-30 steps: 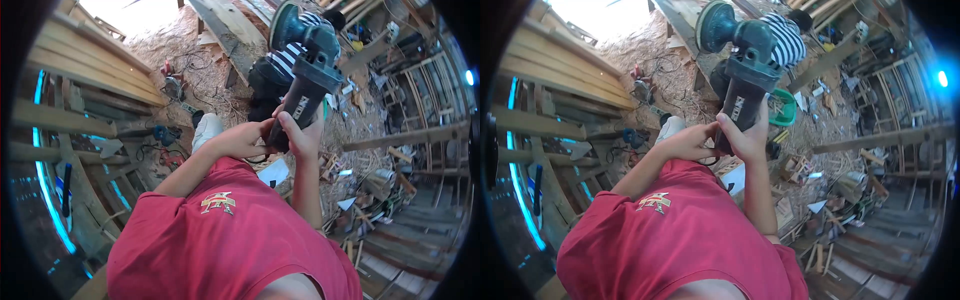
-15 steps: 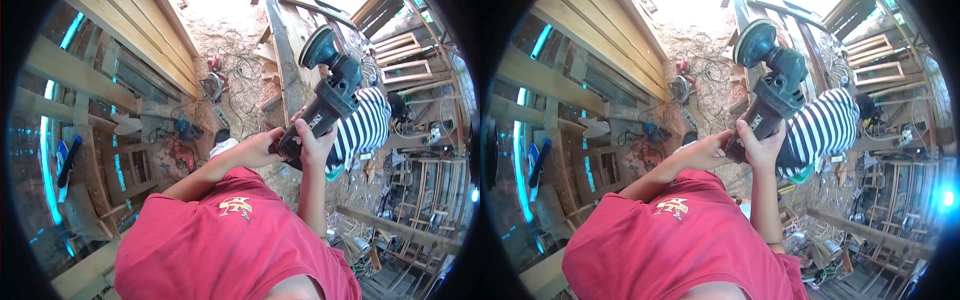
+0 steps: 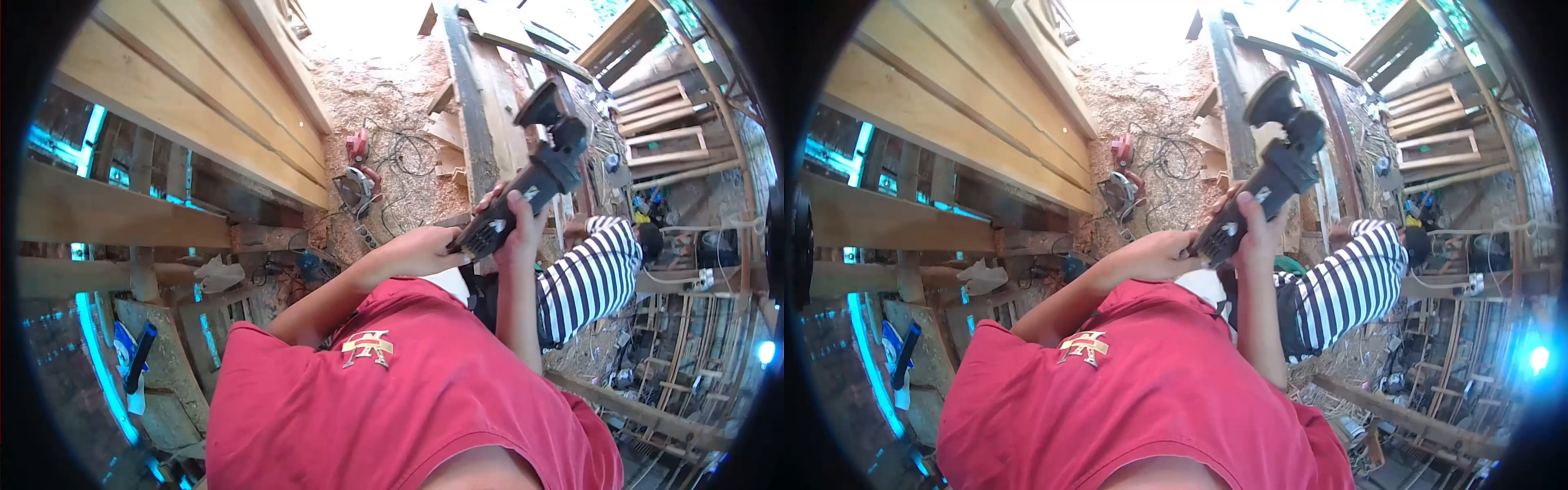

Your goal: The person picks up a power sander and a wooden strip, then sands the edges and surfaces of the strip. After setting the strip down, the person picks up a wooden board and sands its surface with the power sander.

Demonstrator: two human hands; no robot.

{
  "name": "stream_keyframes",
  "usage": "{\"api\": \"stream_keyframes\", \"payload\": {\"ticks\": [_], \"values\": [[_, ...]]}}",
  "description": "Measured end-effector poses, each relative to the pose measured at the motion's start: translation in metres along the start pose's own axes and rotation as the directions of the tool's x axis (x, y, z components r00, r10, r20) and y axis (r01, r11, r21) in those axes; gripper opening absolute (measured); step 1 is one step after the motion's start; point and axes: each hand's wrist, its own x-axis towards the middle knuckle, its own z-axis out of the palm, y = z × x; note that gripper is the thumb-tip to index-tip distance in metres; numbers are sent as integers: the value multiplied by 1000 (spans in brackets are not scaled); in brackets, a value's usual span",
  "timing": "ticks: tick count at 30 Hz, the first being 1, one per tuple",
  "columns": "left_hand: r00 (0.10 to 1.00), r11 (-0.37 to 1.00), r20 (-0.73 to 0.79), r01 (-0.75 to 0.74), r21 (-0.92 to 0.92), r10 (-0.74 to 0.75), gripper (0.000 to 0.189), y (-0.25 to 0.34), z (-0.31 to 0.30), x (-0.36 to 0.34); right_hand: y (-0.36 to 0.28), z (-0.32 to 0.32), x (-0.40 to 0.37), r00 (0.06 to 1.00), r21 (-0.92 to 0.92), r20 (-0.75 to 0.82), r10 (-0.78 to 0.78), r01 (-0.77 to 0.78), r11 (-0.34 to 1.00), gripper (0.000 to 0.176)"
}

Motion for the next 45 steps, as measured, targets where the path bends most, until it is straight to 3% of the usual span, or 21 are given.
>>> {"api": "stream_keyframes", "payload": {"ticks": [1,4,5,9,12,14,16,19,22,26,28,29,32,33,36,37,40,42,44,45], "values": [[999,999,-7,48,-23,-48,38,-3,-4,2,0,4,12,1000,7,-29,-10,10,1000,41],[925,983,-359,-164,-79,126,35,-14,-1,9,12,12,48,999,156,-16,49,-46,987,39],[915,976,-372,-198,-86,153,36,-28,-1,17,14,19,57,998,119,-26,53,-49,992,39],[946,986,-318,17,-167,-70,40,-27,-36,29,34,28,101,996,46,-4,89,-88,995,39],[924,983,-355,90,-157,-142,40,-50,-54,56,53,31,141,994,24,-27,105,-104,994,34],[919,989,-384,36,-142,-88,41,-69,-70,84,68,18,175,988,-19,23,151,-151,988,35],[920,991,-374,83,-108,-118,40,-89,-91,118,85,7,215,986,-22,29,162,-161,987,35],[935,978,-302,149,-147,-188,35,-107,-126,176,107,-16,282,984,23,-23,177,-177,984,35],[947,978,-276,120,-171,-165,35,-114,-168,255,121,-47,363,982,17,-85,168,-167,986,32],[927,961,-251,265,-83,-278,40,-127,-198,361,123,-91,456,951,5,-221,217,-221,975,27],[941,978,-266,196,-69,-208,41,-137,-212,403,128,-112,499,945,-2,-254,208,-216,976,25],[947,978,-244,200,-54,-207,40,-170,-208,427,124,-114,517,940,29,-273,205,-205,978,23],[898,928,-302,233,-292,-320,43,-170,-222,469,123,-128,562,941,-29,-288,178,-194,981,21],[902,930,-297,227,-290,-313,51,-167,-224,476,119,-124,574,936,-131,-335,110,-162,978,20],[914,951,-311,187,-247,-261,79,-163,-255,496,117,-123,601,928,-51,-349,133,-161,986,20],[917,954,-276,252,-161,-288,97,-159,-276,500,113,-118,608,922,-45,-364,129,-156,987,20],[896,967,-438,177,183,-81,91,-168,-330,508,115,-122,629,908,-94,-409,92,-143,985,22],[838,938,-489,330,102,-241,82,-193,-365,513,117,-125,643,925,-116,-372,78,-129,985,24],[758,888,-472,324,-326,-450,70,-210,-404,517,121,-129,664,948,-143,-312,69,-118,983,26],[738,882,-494,312,-353,-459,65,-217,-425,517,124,-131,672,959,-157,-274,68,-114,981,26]]}}
